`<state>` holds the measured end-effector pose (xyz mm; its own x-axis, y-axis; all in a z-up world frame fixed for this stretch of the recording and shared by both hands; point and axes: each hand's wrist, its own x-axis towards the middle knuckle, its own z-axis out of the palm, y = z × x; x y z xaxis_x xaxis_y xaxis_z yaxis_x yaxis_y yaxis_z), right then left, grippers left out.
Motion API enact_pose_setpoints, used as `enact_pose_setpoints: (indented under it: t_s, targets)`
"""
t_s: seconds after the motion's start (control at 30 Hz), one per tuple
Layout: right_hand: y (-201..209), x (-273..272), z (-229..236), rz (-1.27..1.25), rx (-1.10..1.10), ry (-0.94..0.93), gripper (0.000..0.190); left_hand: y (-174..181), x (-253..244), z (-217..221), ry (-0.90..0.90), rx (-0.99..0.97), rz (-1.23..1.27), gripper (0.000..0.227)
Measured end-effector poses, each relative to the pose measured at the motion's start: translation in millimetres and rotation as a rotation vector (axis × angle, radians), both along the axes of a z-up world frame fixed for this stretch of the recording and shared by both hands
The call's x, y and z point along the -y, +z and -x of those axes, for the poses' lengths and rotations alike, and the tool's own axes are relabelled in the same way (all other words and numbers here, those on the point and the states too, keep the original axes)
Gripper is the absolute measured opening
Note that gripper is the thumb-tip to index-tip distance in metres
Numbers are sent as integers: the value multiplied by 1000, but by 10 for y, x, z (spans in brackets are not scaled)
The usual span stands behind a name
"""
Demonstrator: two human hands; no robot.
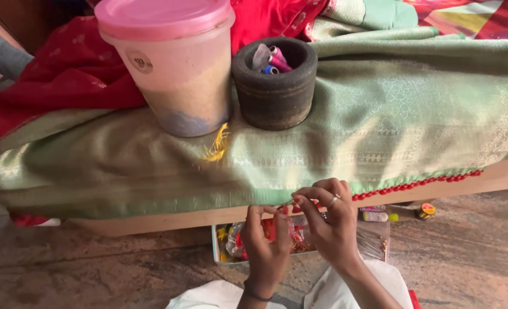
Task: Attaching a decorative red pom-pom trim to the edge of a green fabric using a needle and thread.
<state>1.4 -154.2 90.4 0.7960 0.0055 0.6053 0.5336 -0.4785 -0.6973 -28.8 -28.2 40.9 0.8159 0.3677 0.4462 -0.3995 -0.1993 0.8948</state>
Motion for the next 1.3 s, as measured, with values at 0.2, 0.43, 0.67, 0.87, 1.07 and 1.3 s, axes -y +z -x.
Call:
enact_pose_setpoints:
  t_s: [0.2,0.43,0.67,0.87,1.07,1.3]
  targets:
    - [49,71,76,76,204,-38,13,176,-62,-47,25,204,-415,24]
    - [19,73,-196,-204,-134,393,4,123,-61,-161,-228,-70,77,18]
    - [97,5,-267,-189,-243,389,4,-55,-53,-275,-245,21,186,10]
    - [-30,-12,-382,-398,-414,475,4,-259,-81,-359,-265,5,252,13]
    - [-196,16,-519,-502,-472,563,5,-216,-96,-343,-303,-91,329,15]
    - [-62,22,-555,-593,-608,591,6,-202,-108,-345,-298,-232,412,16]
